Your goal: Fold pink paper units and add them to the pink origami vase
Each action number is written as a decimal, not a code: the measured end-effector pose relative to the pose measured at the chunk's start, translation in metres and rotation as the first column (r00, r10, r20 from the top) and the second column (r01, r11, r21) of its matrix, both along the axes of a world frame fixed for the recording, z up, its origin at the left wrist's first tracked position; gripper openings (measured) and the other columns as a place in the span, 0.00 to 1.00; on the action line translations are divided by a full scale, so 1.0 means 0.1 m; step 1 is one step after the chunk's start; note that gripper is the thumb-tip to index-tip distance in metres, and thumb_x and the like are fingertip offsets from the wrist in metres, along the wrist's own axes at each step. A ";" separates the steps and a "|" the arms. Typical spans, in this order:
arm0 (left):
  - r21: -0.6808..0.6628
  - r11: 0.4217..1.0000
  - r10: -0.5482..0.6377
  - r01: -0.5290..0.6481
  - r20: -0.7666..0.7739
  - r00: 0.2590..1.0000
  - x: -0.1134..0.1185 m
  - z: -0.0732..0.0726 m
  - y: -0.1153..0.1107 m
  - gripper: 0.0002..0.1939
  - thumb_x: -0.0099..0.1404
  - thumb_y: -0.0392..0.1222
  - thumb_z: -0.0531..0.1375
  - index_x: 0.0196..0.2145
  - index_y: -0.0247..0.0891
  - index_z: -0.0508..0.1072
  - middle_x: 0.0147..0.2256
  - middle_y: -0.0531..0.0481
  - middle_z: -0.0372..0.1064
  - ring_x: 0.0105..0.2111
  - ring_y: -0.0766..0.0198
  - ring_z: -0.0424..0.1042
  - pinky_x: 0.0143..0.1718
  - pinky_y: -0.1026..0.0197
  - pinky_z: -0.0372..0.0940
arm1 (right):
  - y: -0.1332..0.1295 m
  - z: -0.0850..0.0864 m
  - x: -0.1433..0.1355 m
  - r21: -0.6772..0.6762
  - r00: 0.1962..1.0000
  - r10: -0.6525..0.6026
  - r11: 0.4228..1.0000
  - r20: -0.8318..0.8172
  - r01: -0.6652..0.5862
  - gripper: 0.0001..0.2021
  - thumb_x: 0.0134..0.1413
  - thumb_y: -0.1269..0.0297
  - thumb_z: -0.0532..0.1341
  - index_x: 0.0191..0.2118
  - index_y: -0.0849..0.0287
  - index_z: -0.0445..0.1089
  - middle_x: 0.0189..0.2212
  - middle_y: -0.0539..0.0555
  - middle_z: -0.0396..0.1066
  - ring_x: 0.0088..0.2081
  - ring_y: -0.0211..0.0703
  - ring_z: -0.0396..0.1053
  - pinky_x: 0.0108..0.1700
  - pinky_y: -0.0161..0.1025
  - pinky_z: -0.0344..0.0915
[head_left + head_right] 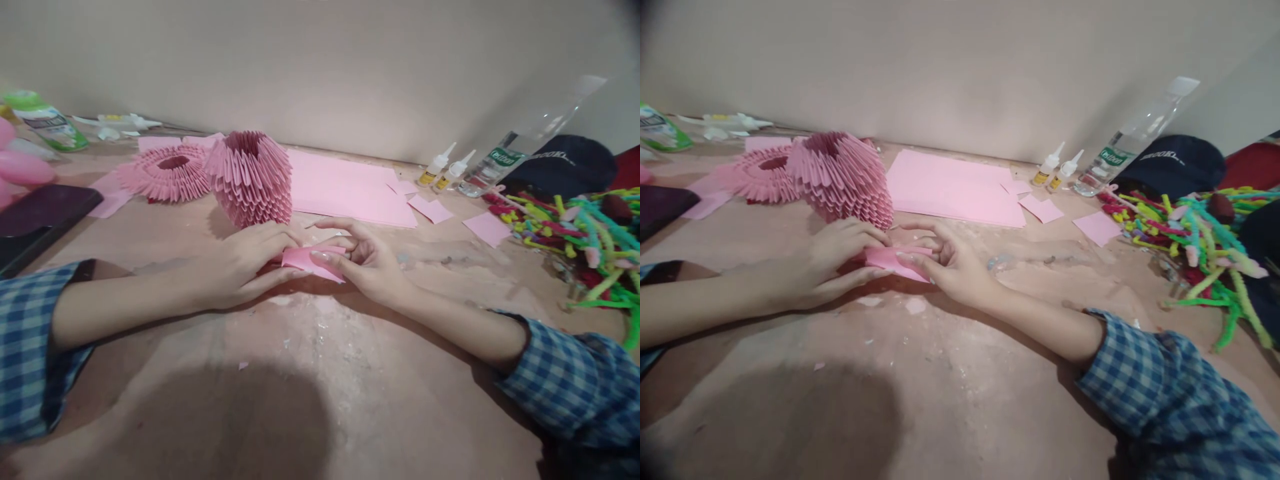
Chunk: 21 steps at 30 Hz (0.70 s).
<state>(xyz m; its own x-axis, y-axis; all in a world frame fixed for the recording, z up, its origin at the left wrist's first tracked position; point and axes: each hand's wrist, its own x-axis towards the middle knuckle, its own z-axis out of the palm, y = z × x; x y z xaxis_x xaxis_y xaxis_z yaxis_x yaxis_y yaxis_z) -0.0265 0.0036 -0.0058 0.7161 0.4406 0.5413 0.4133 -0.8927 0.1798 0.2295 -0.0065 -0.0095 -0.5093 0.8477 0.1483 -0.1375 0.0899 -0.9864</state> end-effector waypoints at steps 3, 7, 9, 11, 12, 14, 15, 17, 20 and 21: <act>-0.064 0.997 -0.041 0.043 0.030 0.999 0.00 -0.01 0.02 0.22 0.87 0.54 0.50 0.45 0.36 0.75 0.41 0.46 0.79 0.40 0.59 0.76 0.42 0.58 0.66 | -0.01 0.01 0.01 -0.014 1.000 0.007 1.000 -0.016 -0.007 0.25 0.62 0.54 0.77 0.58 0.54 0.70 0.36 0.47 0.81 0.36 0.35 0.78 0.35 0.30 0.72; -0.144 0.987 0.065 -0.064 0.000 0.998 -0.02 -0.01 0.02 0.25 0.87 0.56 0.49 0.43 0.38 0.76 0.37 0.48 0.78 0.36 0.58 0.75 0.41 0.58 0.65 | -0.04 0.00 0.01 -0.101 0.993 0.034 0.994 -0.111 -0.045 0.19 0.69 0.51 0.71 0.58 0.52 0.72 0.38 0.48 0.83 0.39 0.38 0.82 0.43 0.35 0.79; -0.168 0.982 0.091 -0.090 0.000 0.996 -0.02 0.00 0.01 0.24 0.87 0.54 0.49 0.41 0.38 0.76 0.35 0.48 0.77 0.34 0.59 0.74 0.40 0.58 0.64 | -0.05 0.00 0.00 -0.147 0.989 0.044 0.987 -0.141 -0.065 0.22 0.66 0.52 0.74 0.59 0.51 0.72 0.44 0.50 0.85 0.44 0.41 0.85 0.48 0.39 0.82; -0.173 0.981 0.093 -0.090 0.005 0.996 -0.02 0.01 0.01 0.22 0.86 0.51 0.50 0.39 0.38 0.76 0.34 0.49 0.75 0.33 0.60 0.72 0.39 0.58 0.63 | -0.05 -0.01 0.00 -0.147 0.991 0.046 0.987 -0.129 -0.065 0.25 0.60 0.57 0.78 0.58 0.52 0.71 0.46 0.52 0.86 0.47 0.43 0.85 0.51 0.41 0.82; -0.164 0.983 0.086 -0.083 0.012 0.996 -0.02 0.01 0.01 0.22 0.86 0.51 0.51 0.38 0.38 0.75 0.33 0.49 0.75 0.32 0.60 0.72 0.38 0.59 0.62 | -0.05 -0.01 -0.01 -0.135 0.993 0.044 0.989 -0.109 -0.059 0.26 0.59 0.59 0.79 0.58 0.52 0.71 0.46 0.52 0.87 0.47 0.43 0.86 0.50 0.41 0.82; -0.141 0.988 0.067 -0.063 0.020 0.998 -0.01 0.01 0.01 0.23 0.86 0.51 0.52 0.34 0.38 0.73 0.31 0.50 0.73 0.31 0.61 0.71 0.36 0.59 0.61 | -0.04 -0.01 -0.01 -0.111 0.996 0.030 0.993 -0.090 -0.039 0.26 0.60 0.60 0.78 0.59 0.53 0.71 0.44 0.52 0.87 0.44 0.42 0.86 0.49 0.40 0.82; -0.134 0.990 0.055 -0.052 0.017 0.998 -0.01 0.01 0.01 0.24 0.86 0.51 0.52 0.34 0.38 0.73 0.30 0.50 0.72 0.30 0.61 0.70 0.36 0.59 0.61 | -0.03 -0.01 0.00 -0.101 0.996 0.028 0.994 -0.085 -0.037 0.25 0.61 0.61 0.77 0.59 0.53 0.70 0.42 0.51 0.87 0.43 0.41 0.87 0.49 0.39 0.82; -0.138 0.989 0.046 -0.044 0.008 0.999 -0.01 0.01 0.01 0.25 0.86 0.52 0.51 0.33 0.38 0.72 0.29 0.51 0.71 0.29 0.62 0.69 0.35 0.59 0.60 | -0.03 -0.01 0.00 -0.093 0.997 0.028 0.995 -0.066 -0.034 0.24 0.62 0.61 0.76 0.59 0.54 0.71 0.41 0.51 0.88 0.43 0.41 0.87 0.49 0.38 0.82; -0.200 0.977 0.076 -0.078 -0.019 0.997 -0.02 0.03 -0.01 0.25 0.85 0.54 0.53 0.32 0.38 0.73 0.29 0.50 0.71 0.29 0.62 0.69 0.34 0.60 0.61 | -0.03 -0.02 0.00 -0.112 0.998 0.016 0.993 -0.058 -0.022 0.23 0.63 0.60 0.76 0.59 0.55 0.72 0.41 0.52 0.88 0.44 0.42 0.88 0.48 0.37 0.82; -0.243 0.966 0.090 -0.092 -0.017 0.996 -0.03 0.03 -0.02 0.24 0.84 0.54 0.54 0.34 0.37 0.74 0.30 0.49 0.72 0.30 0.62 0.71 0.33 0.60 0.62 | -0.04 -0.02 0.00 -0.114 0.998 0.011 0.993 -0.063 -0.018 0.22 0.63 0.61 0.76 0.59 0.55 0.72 0.41 0.51 0.88 0.43 0.41 0.87 0.47 0.37 0.82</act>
<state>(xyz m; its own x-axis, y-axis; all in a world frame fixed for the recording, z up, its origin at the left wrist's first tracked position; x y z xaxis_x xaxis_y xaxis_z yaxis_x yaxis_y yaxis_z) -0.0292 0.0020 -0.0023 0.6696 0.6219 0.4060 0.4925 -0.7810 0.3842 0.2298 -0.0102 -0.0118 -0.5144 0.8536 0.0827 -0.1997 -0.0254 -0.9795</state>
